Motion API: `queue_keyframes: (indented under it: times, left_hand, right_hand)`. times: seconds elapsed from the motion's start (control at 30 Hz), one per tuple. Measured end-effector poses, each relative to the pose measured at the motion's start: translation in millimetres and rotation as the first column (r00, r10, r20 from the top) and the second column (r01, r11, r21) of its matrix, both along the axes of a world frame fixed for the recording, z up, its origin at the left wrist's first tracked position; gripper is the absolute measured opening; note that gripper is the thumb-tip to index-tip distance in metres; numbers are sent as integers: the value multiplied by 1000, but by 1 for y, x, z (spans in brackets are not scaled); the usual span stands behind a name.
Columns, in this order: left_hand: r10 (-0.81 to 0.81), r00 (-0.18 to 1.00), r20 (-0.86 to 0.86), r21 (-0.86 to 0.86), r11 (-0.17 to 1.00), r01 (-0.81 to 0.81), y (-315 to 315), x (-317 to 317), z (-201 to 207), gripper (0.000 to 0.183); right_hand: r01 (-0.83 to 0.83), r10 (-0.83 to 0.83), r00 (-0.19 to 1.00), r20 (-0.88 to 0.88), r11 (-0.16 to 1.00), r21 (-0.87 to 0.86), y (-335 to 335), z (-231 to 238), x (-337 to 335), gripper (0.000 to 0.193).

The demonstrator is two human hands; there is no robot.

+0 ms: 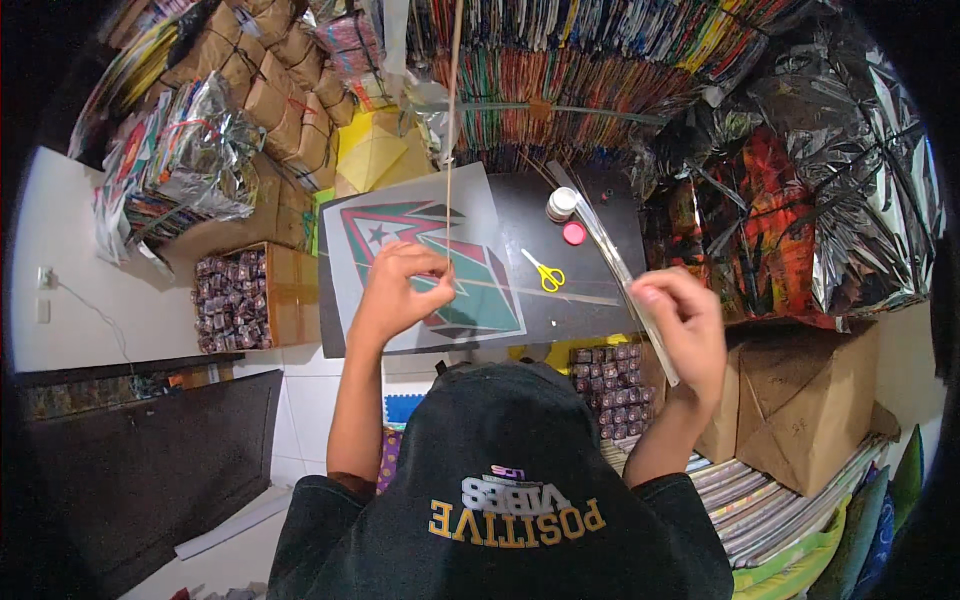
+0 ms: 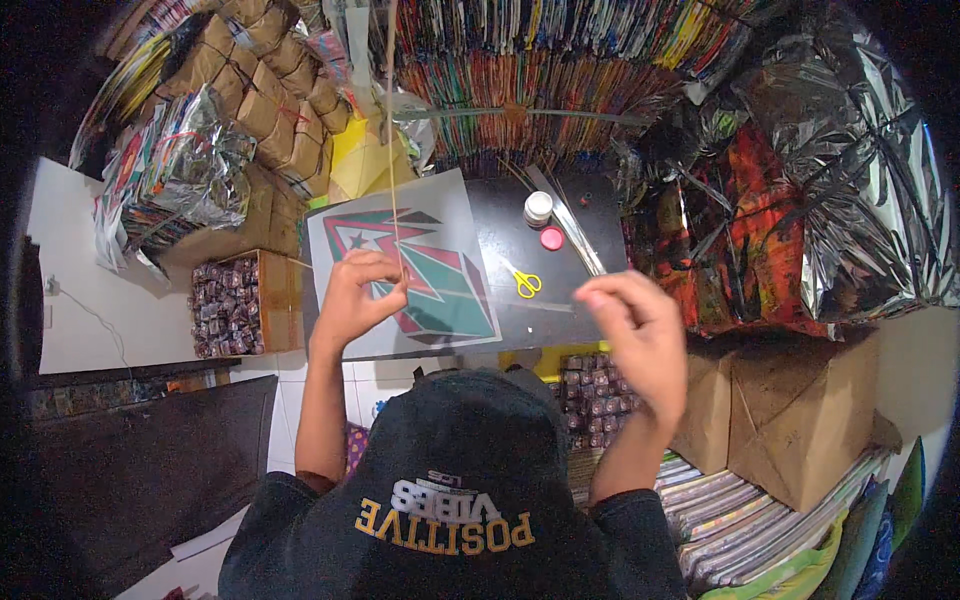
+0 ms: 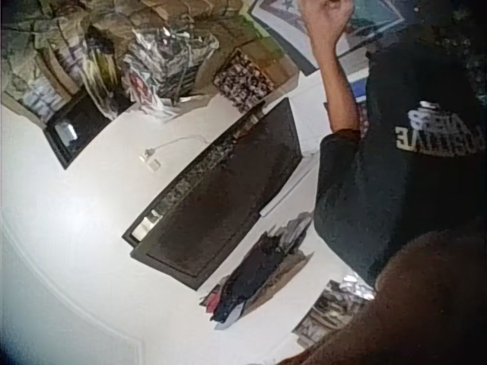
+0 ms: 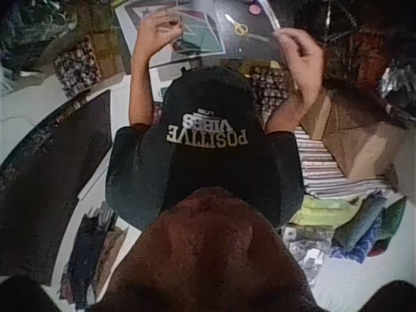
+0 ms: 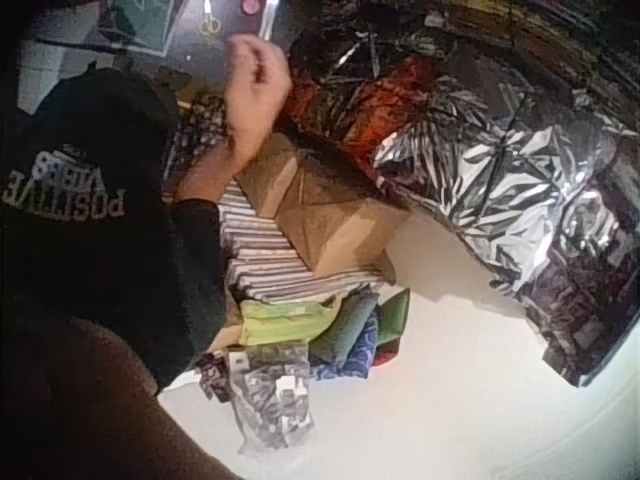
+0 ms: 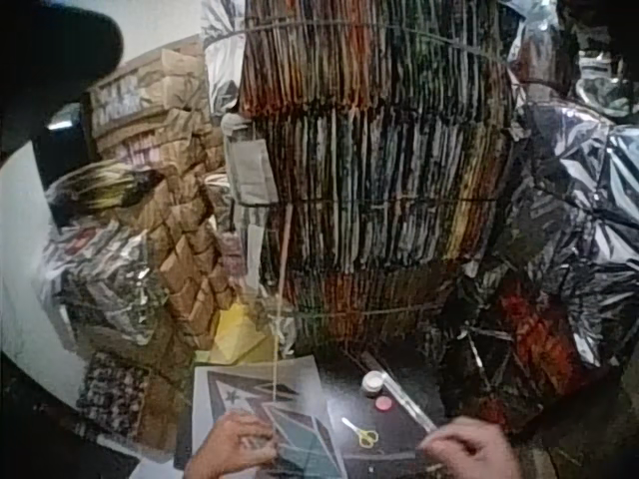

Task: The person selects a printed kite sheet and places it on a table. They then break two wooden sticks to size and tie them together with string to form a cross-shaped frame structure.

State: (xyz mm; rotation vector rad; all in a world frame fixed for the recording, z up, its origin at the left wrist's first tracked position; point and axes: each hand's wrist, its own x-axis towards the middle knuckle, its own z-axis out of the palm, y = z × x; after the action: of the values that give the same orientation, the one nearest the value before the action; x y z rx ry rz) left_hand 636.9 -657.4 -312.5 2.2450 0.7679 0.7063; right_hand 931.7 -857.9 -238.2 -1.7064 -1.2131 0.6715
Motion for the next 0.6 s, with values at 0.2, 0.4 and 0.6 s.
queue_keyframes:
  times: [0.2, 0.4, 0.6]
  left_hand:
    - [-109, 985, 135, -432, 888, 158, -5, -16, 0, 10]
    - [-44, 964, 263, -559, 807, 190, -11, -5, 0, 12]
    - [-3, 920, 392, -541, 808, 233, -23, 25, 6, 14]
  right_hand:
    - [279, -294, 928, 229, 956, 95, -6, -14, 55, 13]
    - [83, -22, 874, 485, 991, -104, 9, -71, 37, 47]
    - [-344, 358, 925, -129, 931, 119, 51, -73, -61, 47]
